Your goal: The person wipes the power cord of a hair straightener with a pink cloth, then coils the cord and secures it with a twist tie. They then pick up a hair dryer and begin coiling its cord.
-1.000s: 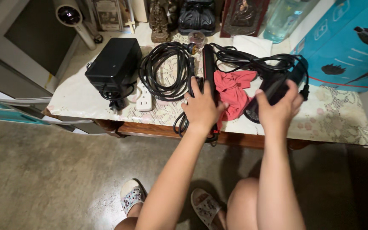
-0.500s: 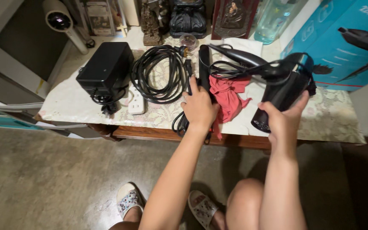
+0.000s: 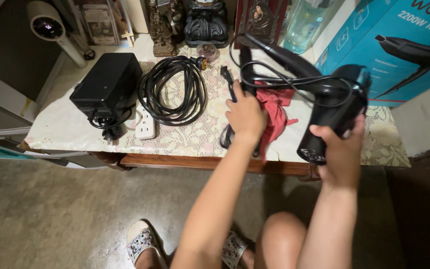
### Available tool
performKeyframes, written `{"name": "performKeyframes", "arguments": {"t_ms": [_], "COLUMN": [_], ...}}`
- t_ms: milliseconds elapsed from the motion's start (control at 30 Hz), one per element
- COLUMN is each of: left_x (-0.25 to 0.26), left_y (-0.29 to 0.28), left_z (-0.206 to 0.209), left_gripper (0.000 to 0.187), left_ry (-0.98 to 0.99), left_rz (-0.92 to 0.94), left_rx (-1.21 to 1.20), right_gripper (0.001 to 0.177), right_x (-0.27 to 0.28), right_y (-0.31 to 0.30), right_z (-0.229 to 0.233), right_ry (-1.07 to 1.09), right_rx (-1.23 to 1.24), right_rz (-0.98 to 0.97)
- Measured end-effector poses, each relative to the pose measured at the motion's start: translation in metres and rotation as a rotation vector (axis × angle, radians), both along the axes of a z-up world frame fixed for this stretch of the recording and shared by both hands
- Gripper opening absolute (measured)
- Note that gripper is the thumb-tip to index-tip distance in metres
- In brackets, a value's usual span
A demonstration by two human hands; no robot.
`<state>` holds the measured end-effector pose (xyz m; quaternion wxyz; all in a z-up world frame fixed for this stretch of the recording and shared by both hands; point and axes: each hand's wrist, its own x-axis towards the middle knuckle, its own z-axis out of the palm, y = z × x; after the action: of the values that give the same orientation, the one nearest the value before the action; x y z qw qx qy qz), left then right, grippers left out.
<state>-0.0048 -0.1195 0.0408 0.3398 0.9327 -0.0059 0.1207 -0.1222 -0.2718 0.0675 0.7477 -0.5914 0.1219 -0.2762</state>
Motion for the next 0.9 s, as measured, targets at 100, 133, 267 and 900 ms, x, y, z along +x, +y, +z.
{"name": "performKeyframes", "arguments": {"t_ms": [100,133,267,900], "left_x": [-0.012,-0.016,-0.030,0.001], "left_y": [-0.011,-0.015,-0.039,-0.033], "left_z": [0.003,0.004,0.014,-0.063], "left_gripper": [0.063,0.062,0.069,0.062], "left_ry": [-0.044,-0.055,-0.073,-0.140], "left_rz": [0.005,0.009,0.011,-0.116], "left_rx": [-0.022,-0.021,-0.041,-0.202], "right_gripper": [0.084,0.085,0.077,0.106], "right_x": [-0.007,-0.010,-0.018,-0.001], "right_y": [-0.008,-0.011,-0.021,0.006], "right_z": [0.006,0.007,0.011,-0.003], "right_ry": [-0.032,-0.050,-0.087,-0.123], "right_rx": [-0.009,-0.007,0.023,-0.056], "right_rz": [-0.004,-0.001,-0.019,0.111]}}
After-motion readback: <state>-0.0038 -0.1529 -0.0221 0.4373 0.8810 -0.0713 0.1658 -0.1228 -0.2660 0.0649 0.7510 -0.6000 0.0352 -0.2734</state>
